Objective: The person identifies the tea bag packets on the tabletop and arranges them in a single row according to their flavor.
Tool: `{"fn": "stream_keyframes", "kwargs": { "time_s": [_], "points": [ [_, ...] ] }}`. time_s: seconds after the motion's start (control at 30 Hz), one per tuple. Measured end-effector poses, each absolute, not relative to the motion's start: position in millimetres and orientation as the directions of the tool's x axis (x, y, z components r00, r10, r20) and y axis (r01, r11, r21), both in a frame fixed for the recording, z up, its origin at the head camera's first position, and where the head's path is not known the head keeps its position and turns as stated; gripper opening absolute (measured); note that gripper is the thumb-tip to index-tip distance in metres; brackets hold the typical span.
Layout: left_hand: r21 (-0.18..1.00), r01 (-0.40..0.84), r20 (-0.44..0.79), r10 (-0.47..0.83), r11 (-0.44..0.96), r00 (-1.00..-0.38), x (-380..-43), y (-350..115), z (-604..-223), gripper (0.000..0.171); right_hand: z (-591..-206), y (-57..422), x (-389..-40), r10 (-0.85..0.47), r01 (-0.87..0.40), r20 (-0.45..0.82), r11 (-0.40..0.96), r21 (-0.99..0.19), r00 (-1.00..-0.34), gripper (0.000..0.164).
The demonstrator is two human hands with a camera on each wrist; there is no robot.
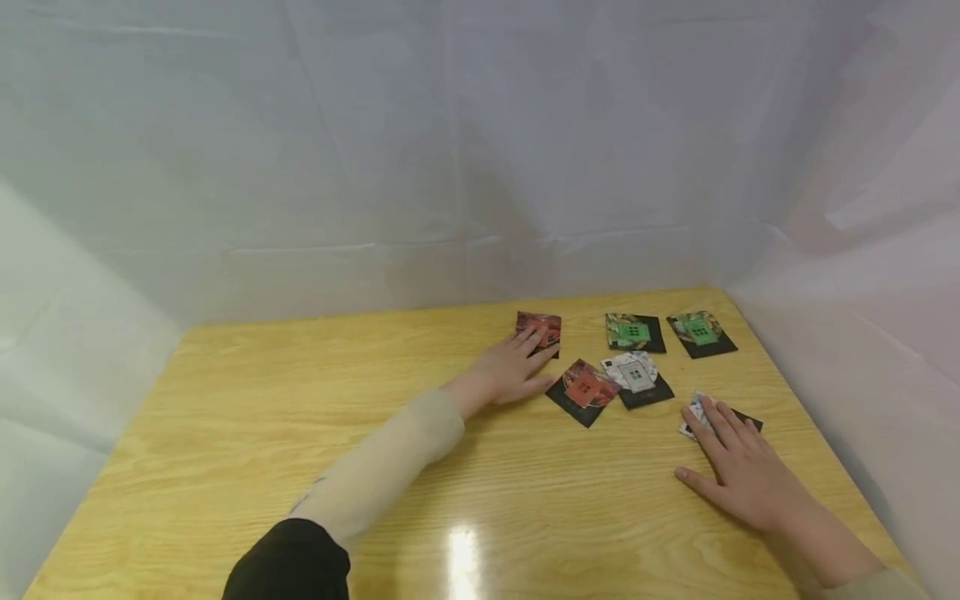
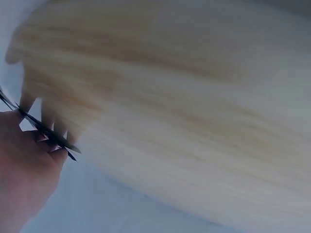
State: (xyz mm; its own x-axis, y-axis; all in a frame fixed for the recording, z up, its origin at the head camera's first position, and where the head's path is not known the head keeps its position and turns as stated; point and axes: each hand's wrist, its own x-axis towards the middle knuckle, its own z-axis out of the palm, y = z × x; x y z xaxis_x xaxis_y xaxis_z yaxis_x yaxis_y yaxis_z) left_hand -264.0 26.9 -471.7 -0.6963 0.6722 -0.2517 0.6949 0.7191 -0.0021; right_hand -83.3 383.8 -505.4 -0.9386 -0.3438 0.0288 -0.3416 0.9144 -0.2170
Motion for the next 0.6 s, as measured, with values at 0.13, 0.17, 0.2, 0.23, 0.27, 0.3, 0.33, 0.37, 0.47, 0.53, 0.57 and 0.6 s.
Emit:
{"fn": "stream_keyframes", "kwargs": {
  "time_s": [0.13,0.17,0.2,0.23,0.27,0.3,0.33,0.37,0.47,0.53,0.57,0.6],
  "points": [
    [-0.001,0.696,-0.239,0.676,0.718,-0.697,-262,13,-472,0.068,-505,385,-83,-0.349,-0.350,0.040,0.914,-0.203,-0.936,0.091],
    [0.005,0.695,-0.237,0.676,0.719,-0.697,-261,10,-472,0.068,-505,385,-83,-0.352,-0.353,0.042,0.914,-0.201,-0.935,0.091],
    [0.013,0.694,-0.236,0.677,0.720,-0.697,-261,6,-472,0.068,-506,385,-83,-0.353,-0.355,0.046,0.914,-0.199,-0.935,0.091],
    [0.019,0.693,-0.238,0.676,0.721,-0.697,-260,2,-471,0.068,-506,385,-83,-0.351,-0.353,0.044,0.914,-0.201,-0.935,0.090],
    [0.023,0.693,-0.240,0.677,0.721,-0.696,-259,-1,-471,0.069,-506,385,-83,-0.350,-0.351,0.041,0.913,-0.207,-0.936,0.090],
    [0.027,0.694,-0.242,0.678,0.720,-0.694,-258,-5,-470,0.069,-505,385,-83,-0.347,-0.346,0.032,0.914,-0.214,-0.937,0.089],
    [0.033,0.693,-0.242,0.679,0.720,-0.693,-257,-9,-470,0.069,-505,385,-83,-0.342,-0.338,0.023,0.914,-0.224,-0.940,0.088],
    [0.039,0.693,-0.242,0.679,0.720,-0.693,-256,-13,-469,0.069,-505,385,-83,-0.337,-0.330,0.012,0.914,-0.237,-0.941,0.086],
    [0.055,0.690,-0.242,0.680,0.722,-0.692,-253,-25,-468,0.070,-504,384,-84,-0.322,-0.306,-0.018,0.913,-0.270,-0.947,0.083],
    [0.066,0.687,-0.240,0.680,0.723,-0.693,-251,-35,-468,0.071,-503,384,-84,-0.318,-0.296,-0.032,0.912,-0.285,-0.948,0.081],
    [0.071,0.687,-0.240,0.680,0.724,-0.692,-249,-39,-468,0.071,-503,384,-85,-0.317,-0.294,-0.036,0.910,-0.291,-0.948,0.081],
    [0.073,0.686,-0.237,0.681,0.724,-0.693,-248,-44,-468,0.071,-502,383,-85,-0.317,-0.292,-0.039,0.910,-0.294,-0.948,0.081]
  ]
}}
